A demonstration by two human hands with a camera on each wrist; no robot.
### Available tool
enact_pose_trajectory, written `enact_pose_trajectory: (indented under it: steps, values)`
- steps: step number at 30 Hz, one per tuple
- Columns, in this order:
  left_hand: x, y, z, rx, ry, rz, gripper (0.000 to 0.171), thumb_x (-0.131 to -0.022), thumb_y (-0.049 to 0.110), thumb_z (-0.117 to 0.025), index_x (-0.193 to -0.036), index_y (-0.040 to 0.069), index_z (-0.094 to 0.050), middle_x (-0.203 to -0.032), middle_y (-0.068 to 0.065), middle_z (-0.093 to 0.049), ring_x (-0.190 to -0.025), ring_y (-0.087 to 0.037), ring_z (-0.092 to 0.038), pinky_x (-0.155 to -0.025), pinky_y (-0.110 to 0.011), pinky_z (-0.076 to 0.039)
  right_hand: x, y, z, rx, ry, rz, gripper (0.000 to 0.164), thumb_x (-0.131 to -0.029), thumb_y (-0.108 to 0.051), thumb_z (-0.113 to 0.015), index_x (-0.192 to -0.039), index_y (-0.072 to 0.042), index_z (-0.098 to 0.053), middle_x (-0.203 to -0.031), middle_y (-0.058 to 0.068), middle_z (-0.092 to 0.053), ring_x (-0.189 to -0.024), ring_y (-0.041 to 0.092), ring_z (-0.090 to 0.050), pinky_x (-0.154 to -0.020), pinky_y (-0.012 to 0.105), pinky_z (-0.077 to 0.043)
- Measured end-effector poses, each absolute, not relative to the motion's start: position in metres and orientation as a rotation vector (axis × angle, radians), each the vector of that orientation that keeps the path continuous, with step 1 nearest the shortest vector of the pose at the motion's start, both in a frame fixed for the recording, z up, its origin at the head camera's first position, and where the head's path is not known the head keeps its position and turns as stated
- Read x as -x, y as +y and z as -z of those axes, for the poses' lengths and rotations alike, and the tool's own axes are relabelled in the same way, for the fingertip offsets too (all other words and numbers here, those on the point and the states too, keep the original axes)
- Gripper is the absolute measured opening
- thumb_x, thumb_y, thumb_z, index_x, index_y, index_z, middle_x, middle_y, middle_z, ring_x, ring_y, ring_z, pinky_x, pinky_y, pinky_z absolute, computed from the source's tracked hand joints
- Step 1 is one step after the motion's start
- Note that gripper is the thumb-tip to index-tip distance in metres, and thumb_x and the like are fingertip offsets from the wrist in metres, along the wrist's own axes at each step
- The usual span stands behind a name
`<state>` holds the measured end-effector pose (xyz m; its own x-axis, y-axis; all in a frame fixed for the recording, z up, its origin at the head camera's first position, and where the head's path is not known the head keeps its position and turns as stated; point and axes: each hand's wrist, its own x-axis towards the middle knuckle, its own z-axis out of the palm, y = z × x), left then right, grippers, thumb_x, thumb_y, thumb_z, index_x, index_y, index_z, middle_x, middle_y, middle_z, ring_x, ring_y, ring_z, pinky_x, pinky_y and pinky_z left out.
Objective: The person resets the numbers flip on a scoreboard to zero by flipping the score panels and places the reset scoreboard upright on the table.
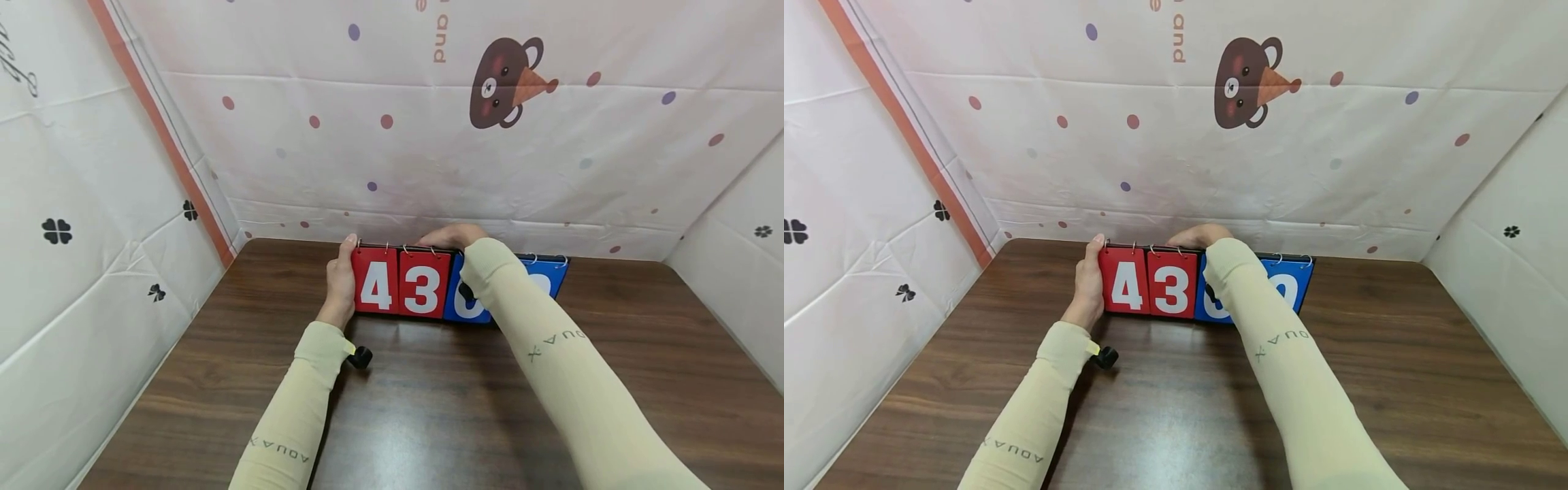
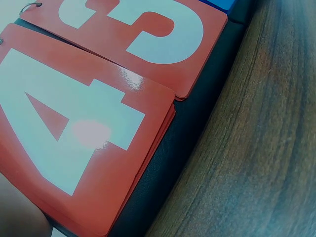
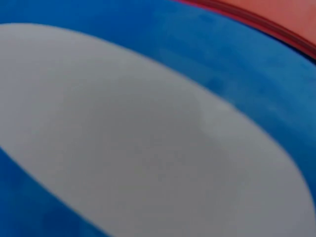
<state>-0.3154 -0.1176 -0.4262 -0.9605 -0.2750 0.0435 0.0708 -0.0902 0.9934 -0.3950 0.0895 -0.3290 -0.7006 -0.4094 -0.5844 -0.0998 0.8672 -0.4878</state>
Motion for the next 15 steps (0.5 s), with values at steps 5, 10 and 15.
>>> enact_pose_trajectory:
  steps: [5,10,15]
  values:
    - [0.3154,-0.1177,0.4264,-0.229,-1.942,2.15,0.065,-0.08,0.077,-0.049,-0.075,0.013,-0.061,-0.079,-0.006,-0.066,-0.077,-0.019,-0.061,-0.07,-0.033,-0.046,0.396,0.0888,0.3289,0.365,2.294,0.554,0.067,-0.098,-0.046,-0.037,-0.149,-0.005,-0.025,-0.143,0.018,-0.038,-0.129,0.031,-0.034,-0.111,0.047,-0.033]
    - [0.3158,-0.1177,0.4273,-0.224,-1.942,2.152,0.065,-0.08,0.077,-0.049,-0.075,0.013,-0.061,-0.078,-0.005,-0.065,-0.077,-0.019,-0.061,-0.07,-0.033,-0.046,0.3959,0.0894,0.3284,0.31,2.288,0.551,0.068,-0.097,-0.048,-0.036,-0.149,-0.006,-0.025,-0.14,0.017,-0.04,-0.129,0.03,-0.035,-0.11,0.046,-0.033]
    - [0.316,-0.1181,0.4282,-0.215,-1.928,2.156,0.065,-0.081,0.076,-0.049,-0.074,0.013,-0.062,-0.077,-0.004,-0.065,-0.076,-0.019,-0.061,-0.068,-0.032,-0.046,0.3931,0.0902,0.3264,0.276,2.308,0.513,0.071,-0.098,-0.05,-0.032,-0.152,-0.007,-0.018,-0.149,0.017,-0.03,-0.135,0.03,-0.026,-0.114,0.048,-0.026]
